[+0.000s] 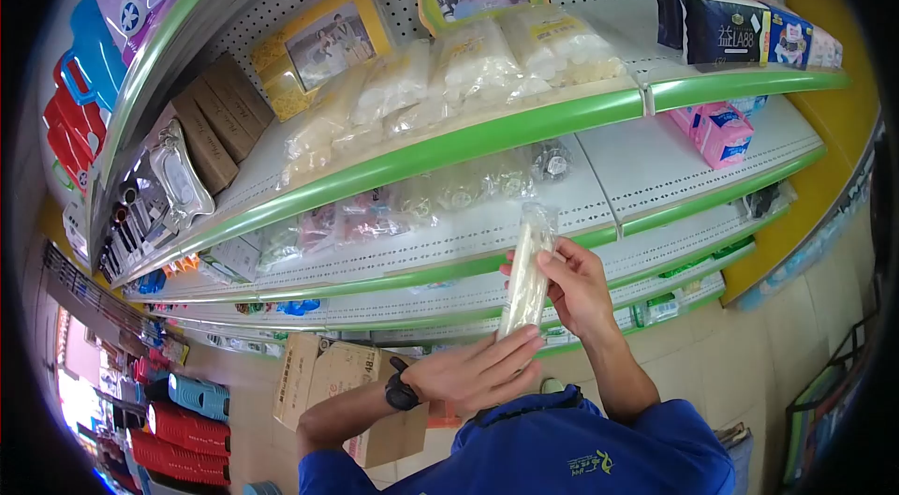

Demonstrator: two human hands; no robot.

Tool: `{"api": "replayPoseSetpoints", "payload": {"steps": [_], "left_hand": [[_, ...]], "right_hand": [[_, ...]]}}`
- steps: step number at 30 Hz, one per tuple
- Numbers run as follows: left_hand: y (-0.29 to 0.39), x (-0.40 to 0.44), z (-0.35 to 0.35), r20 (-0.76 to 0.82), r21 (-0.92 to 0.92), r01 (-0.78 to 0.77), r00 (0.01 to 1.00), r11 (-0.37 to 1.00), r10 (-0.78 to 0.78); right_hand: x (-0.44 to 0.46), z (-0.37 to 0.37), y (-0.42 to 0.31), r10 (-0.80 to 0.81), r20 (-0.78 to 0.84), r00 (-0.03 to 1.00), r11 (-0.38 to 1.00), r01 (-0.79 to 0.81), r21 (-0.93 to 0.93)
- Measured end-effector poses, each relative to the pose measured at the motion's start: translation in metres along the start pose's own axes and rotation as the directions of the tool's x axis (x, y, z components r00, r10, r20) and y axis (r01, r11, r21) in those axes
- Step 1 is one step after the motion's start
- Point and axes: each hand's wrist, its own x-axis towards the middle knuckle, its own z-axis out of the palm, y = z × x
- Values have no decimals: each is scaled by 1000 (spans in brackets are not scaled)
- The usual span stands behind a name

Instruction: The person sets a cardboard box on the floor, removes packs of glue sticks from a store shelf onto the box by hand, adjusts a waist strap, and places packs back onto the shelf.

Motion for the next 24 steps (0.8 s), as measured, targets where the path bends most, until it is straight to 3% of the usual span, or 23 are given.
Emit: {"api": "replayPoseSetpoints", "payload": {"steps": [4,6,7,9,11,14,16,19,22,24], "left_hand": [[-3,-6,-25,-308,-110,120,940,987,-148],[-13,-8,-38,-507,-154,146,837,977,-205],[-11,-9,-63,-329,-387,402,781,830,-532],[-21,2,-84,-341,-352,595,637,723,-691],[-69,35,-89,-649,-89,524,614,847,-449],[-140,72,-96,-754,79,476,604,876,-259],[-174,87,-94,-719,87,509,627,856,-300],[-197,98,-85,-582,-48,561,657,827,-479],[-199,98,-76,-288,-206,655,670,727,-684],[-195,100,-73,-269,-134,668,687,732,-675]], "right_hand": [[-2,-17,-3,-82,71,994,997,82,10],[-5,-17,-15,-65,103,993,998,67,-14],[-5,-21,-16,-48,103,994,998,51,-25],[-5,-31,-11,-13,104,995,999,19,-49],[-8,-37,-6,-16,94,995,996,25,-91],[-13,-46,-5,10,93,996,994,0,-107],[-17,-51,-7,22,77,997,993,-13,-122],[-21,-64,-7,22,46,999,992,-16,-128],[-23,-81,-2,7,11,1000,992,-6,-125],[-24,-91,3,17,-9,1000,994,-18,-104]]}}
